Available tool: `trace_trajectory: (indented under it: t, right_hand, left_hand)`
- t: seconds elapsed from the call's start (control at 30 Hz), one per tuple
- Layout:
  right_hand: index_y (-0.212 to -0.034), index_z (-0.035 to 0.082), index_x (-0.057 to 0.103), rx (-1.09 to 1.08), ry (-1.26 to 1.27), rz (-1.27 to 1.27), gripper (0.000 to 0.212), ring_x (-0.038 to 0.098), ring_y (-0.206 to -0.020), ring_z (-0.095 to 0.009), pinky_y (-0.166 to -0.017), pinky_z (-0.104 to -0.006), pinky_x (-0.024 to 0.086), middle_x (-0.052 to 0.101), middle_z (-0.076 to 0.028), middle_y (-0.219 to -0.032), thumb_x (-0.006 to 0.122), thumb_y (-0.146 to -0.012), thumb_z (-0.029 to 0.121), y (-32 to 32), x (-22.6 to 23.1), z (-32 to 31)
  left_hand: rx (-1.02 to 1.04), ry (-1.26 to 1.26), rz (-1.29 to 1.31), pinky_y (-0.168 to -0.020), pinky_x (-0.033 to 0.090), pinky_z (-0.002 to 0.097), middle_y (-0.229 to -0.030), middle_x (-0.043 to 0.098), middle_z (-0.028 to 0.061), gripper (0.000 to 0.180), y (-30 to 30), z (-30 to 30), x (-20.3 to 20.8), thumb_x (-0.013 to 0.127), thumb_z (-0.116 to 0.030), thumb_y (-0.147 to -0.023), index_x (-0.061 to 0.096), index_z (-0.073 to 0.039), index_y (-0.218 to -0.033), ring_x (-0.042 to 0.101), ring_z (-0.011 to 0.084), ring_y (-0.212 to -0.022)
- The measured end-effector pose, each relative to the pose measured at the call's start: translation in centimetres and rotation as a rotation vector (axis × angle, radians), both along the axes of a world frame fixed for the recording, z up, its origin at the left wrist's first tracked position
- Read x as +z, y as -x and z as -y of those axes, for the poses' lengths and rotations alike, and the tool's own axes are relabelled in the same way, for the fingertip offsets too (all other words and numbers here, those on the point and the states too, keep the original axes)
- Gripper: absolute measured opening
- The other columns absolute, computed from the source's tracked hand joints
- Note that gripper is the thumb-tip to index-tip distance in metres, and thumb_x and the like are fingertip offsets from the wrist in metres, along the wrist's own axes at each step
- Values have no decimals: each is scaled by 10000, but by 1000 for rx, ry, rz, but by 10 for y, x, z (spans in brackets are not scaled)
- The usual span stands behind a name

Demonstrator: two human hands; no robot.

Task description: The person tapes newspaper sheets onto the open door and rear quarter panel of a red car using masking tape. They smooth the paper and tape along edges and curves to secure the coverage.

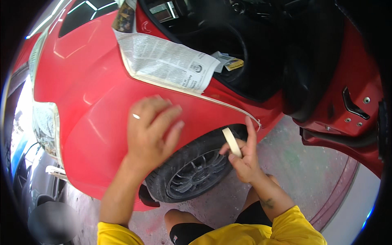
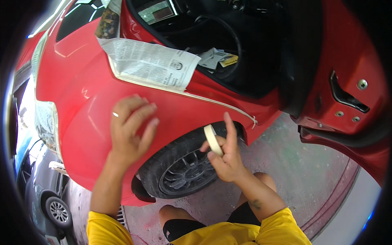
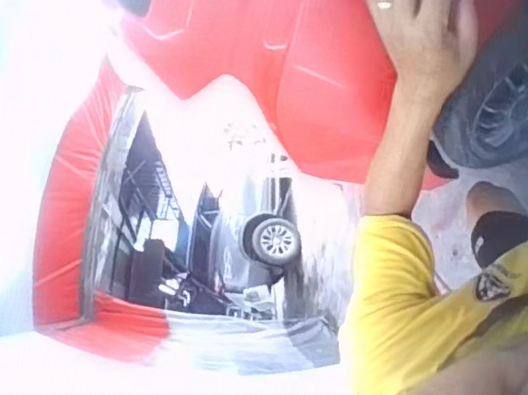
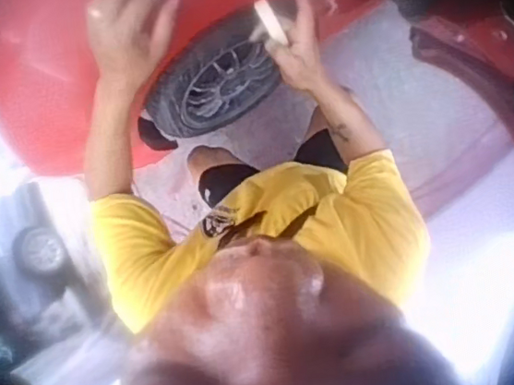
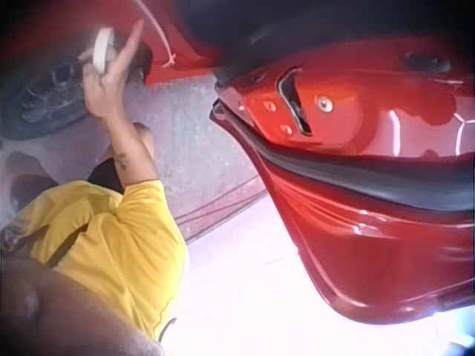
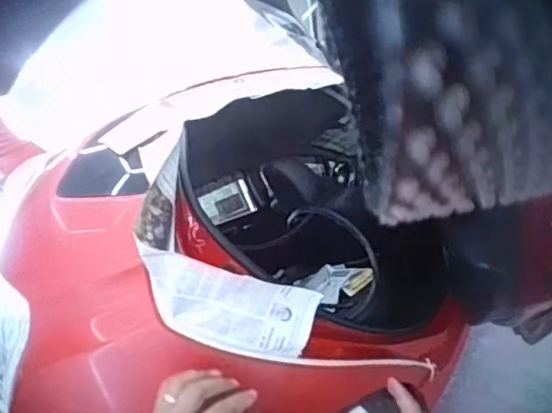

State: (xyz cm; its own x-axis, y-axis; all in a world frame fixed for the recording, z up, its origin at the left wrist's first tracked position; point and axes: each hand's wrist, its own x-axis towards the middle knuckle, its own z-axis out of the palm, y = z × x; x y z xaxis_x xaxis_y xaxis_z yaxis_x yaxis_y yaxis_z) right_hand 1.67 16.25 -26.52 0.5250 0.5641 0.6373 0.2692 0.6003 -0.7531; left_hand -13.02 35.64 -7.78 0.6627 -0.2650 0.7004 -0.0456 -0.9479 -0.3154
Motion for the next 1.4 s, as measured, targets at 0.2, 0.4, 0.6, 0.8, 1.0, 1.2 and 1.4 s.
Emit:
trace_trajectory:
  t: [0.2,0.4,0.6,0.8,1.0,1.2,1.4]
  right_hand:
    - [-1704,14,-174,-14,-11,321,1078,715,-1039,-245,-1015,-384,514,725,-230,-1280,568,-923,-25,-5,-4,10]
    - [-1700,28,-200,-4,275,377,1126,710,-1171,-434,-1052,-434,524,672,-325,-1343,625,-935,0,5,10,10]
    - [-1707,69,-214,172,598,264,1109,598,-1343,-533,-1107,-489,496,396,-434,-1594,507,-881,-96,32,10,19]
    - [-1718,107,-204,96,553,392,1115,702,-1156,-513,-979,-453,555,629,-404,-1295,533,-899,-61,55,-63,17]
    - [-1721,217,-233,411,795,107,1145,676,-1220,-436,-1037,-443,537,565,-334,-1399,537,-931,-90,70,-94,36]
    - [-1720,219,-243,622,802,35,1127,721,-978,-240,-909,-383,586,594,-192,-1237,481,-922,-109,73,-118,47]
    - [-1727,195,-219,652,669,58,1095,737,-988,-262,-962,-398,569,609,-198,-1281,512,-956,-71,79,-150,37]
  left_hand:
    - [-249,654,-252,-915,579,377,-1129,742,138,259,-13,45,-56,880,-64,-839,801,-29,-1083,729,283,-1047]
    - [-276,576,-254,-931,557,421,-1168,710,136,376,-4,39,-82,903,-87,-798,763,-29,-1142,689,332,-1096]
    - [-166,746,-385,-1071,533,444,-1397,650,203,574,5,56,-133,910,-112,-806,664,2,-1312,638,398,-1288]
    - [-139,1029,-505,-1038,543,424,-1356,655,180,487,29,49,-218,906,-90,-813,668,-15,-1231,666,388,-1234]
    - [-53,1135,-489,-1023,545,414,-1233,702,154,409,56,71,-272,911,-113,-826,662,-22,-1137,697,353,-1179]
    - [-84,1243,-542,-941,596,362,-1202,777,159,281,79,66,-303,831,-80,-926,737,-6,-1180,774,316,-1073]
    - [63,839,-509,-864,602,383,-1115,755,168,189,84,78,-311,740,-116,-996,715,-9,-1151,766,326,-1001]
